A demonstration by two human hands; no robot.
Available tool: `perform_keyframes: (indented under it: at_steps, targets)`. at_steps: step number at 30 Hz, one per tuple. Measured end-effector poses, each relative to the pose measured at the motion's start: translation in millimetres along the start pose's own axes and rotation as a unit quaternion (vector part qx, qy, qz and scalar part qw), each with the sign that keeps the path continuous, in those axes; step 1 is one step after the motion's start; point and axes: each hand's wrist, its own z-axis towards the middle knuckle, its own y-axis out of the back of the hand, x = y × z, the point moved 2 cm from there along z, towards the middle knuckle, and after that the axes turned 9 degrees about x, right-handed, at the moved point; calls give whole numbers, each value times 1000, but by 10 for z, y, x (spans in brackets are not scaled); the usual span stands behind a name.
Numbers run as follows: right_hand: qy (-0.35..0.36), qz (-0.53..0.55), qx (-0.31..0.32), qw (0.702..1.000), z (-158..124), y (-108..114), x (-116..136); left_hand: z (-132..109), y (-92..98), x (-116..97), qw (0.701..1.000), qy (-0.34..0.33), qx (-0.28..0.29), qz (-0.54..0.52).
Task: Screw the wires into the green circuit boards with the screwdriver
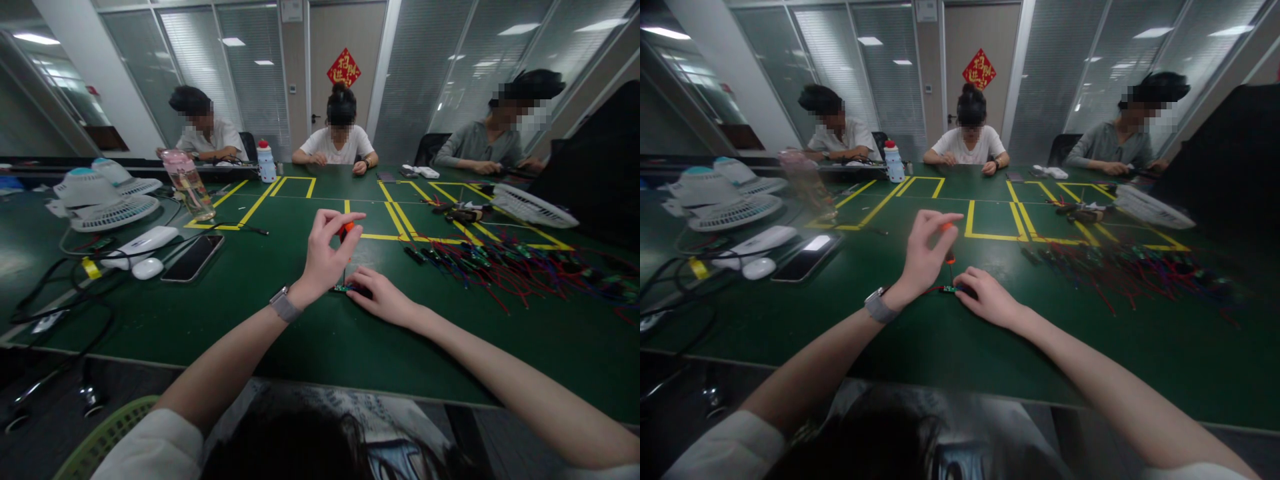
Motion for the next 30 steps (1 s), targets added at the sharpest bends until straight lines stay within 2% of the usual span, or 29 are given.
perform_keyframes:
  at_steps: [5, 12, 17, 23, 28, 30]
  targets:
    - [0, 2, 3, 1000, -2, 4, -5, -4, -31, 17, 994, 10, 27, -104]
    - [4, 4, -1, 1000, 5, 2, 2, -1, 4, -3, 1000, -6, -11, -4]
    - [4, 5, -2, 1000, 1, -3, -8, -1, -22, -7, 994, -2, 46, -94]
    - [6, 8, -7, 1000, 8, 1, 3, -3, -4, -23, 1000, -9, 2, -14]
    - [3, 6, -5, 1000, 10, 5, 10, -10, -26, 4, 995, 2, 35, -90]
    - [2, 4, -4, 1000, 8, 2, 6, -13, -34, 19, 995, 11, 27, -95]
